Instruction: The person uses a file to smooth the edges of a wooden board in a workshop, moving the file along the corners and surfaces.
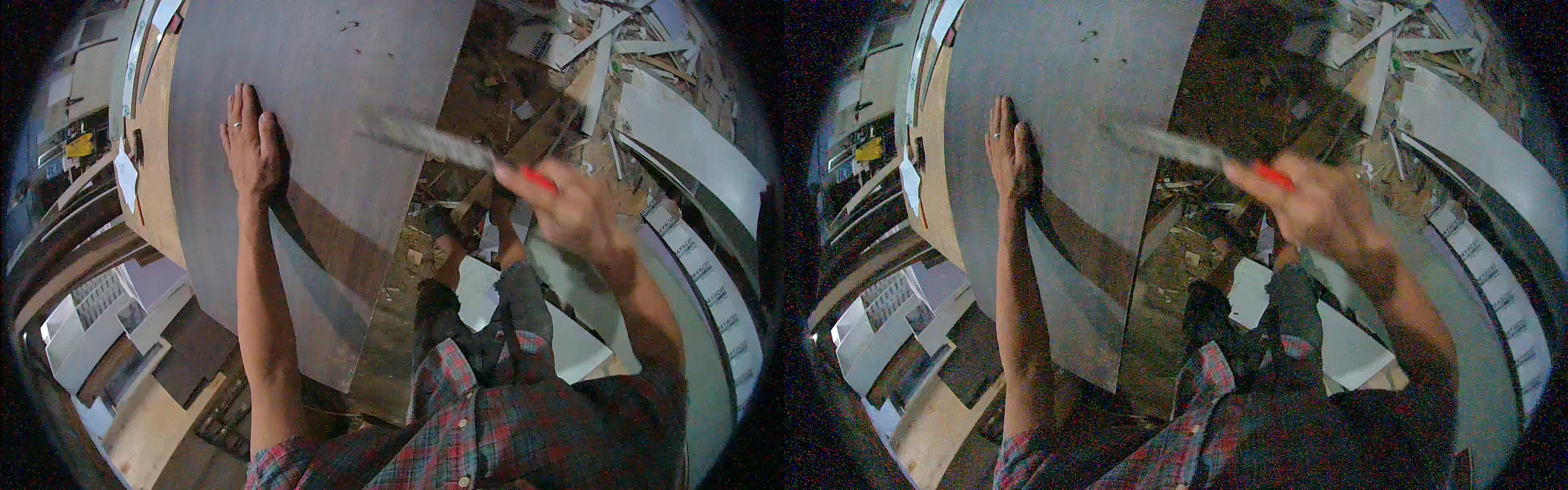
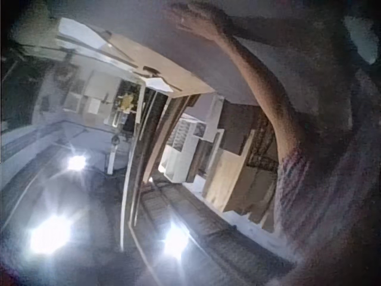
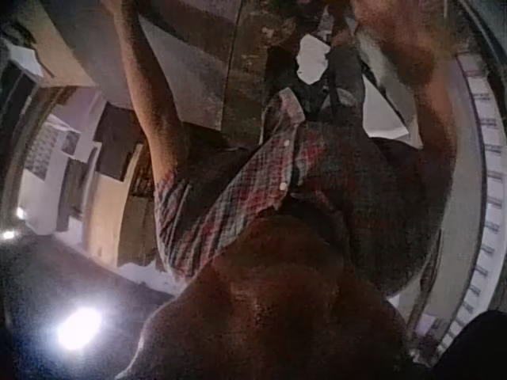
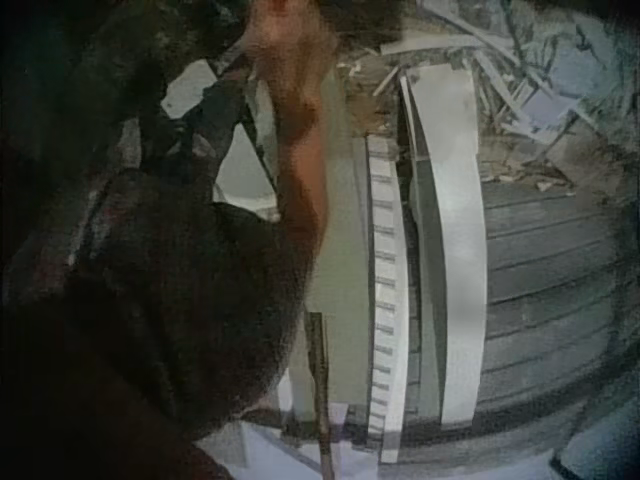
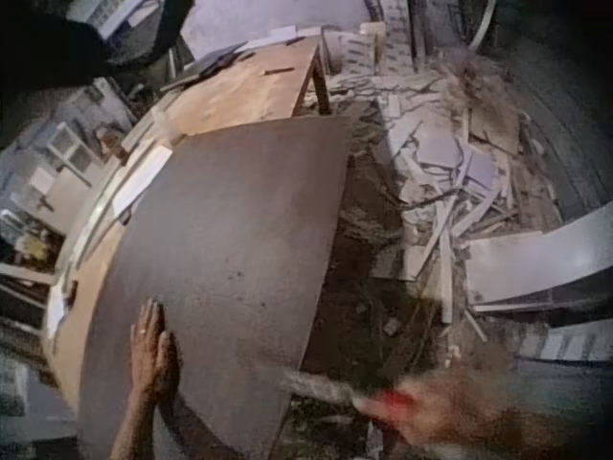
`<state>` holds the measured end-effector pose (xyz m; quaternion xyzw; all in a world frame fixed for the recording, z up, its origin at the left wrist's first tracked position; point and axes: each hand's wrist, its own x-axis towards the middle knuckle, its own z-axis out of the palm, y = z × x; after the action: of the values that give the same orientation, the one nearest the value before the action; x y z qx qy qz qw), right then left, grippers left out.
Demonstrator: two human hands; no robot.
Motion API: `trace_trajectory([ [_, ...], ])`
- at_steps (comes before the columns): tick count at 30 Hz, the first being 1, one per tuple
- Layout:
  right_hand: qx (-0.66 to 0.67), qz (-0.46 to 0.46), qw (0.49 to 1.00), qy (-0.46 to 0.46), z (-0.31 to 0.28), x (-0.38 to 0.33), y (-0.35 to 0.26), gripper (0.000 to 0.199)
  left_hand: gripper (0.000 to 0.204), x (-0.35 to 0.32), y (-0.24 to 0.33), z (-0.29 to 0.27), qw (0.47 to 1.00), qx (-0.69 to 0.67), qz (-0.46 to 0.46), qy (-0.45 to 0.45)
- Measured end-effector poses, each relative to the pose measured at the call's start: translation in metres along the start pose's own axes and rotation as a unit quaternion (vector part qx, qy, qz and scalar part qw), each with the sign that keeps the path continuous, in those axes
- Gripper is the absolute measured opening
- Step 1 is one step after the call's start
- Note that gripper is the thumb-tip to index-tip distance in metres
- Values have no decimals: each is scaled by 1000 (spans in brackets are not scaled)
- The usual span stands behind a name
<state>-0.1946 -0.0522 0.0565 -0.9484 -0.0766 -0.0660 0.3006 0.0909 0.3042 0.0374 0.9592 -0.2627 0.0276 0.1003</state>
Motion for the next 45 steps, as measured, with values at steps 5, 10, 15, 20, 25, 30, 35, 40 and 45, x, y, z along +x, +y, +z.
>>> trace_trajectory([
  [5,-59,5,998,10,20,30,32,56,60,4,1,0,1000,-8,21,0],
  [10,-42,-30,996,77,-4,92,69,57,61,4,-7,2,1000,-7,22,1],
  [15,-36,11,999,-35,-22,-10,29,55,60,3,-4,0,1000,5,13,-1],
  [20,-52,9,998,37,-12,84,81,49,60,8,-1,1,1000,5,25,-7],
  [25,-31,22,999,-10,-31,48,64,48,59,6,-8,3,1000,-2,20,-4],
  [30,17,50,997,-55,-18,34,60,66,59,-3,-7,-6,1000,18,5,-9],
  [35,-47,12,997,64,-20,107,107,55,59,6,-3,1,1000,11,13,-6],
  [40,-3,12,999,-41,-27,22,65,52,59,0,-1,-5,1000,22,5,-4],
  [45,-20,16,997,77,-30,96,125,50,59,10,0,2,999,6,27,-19],
])
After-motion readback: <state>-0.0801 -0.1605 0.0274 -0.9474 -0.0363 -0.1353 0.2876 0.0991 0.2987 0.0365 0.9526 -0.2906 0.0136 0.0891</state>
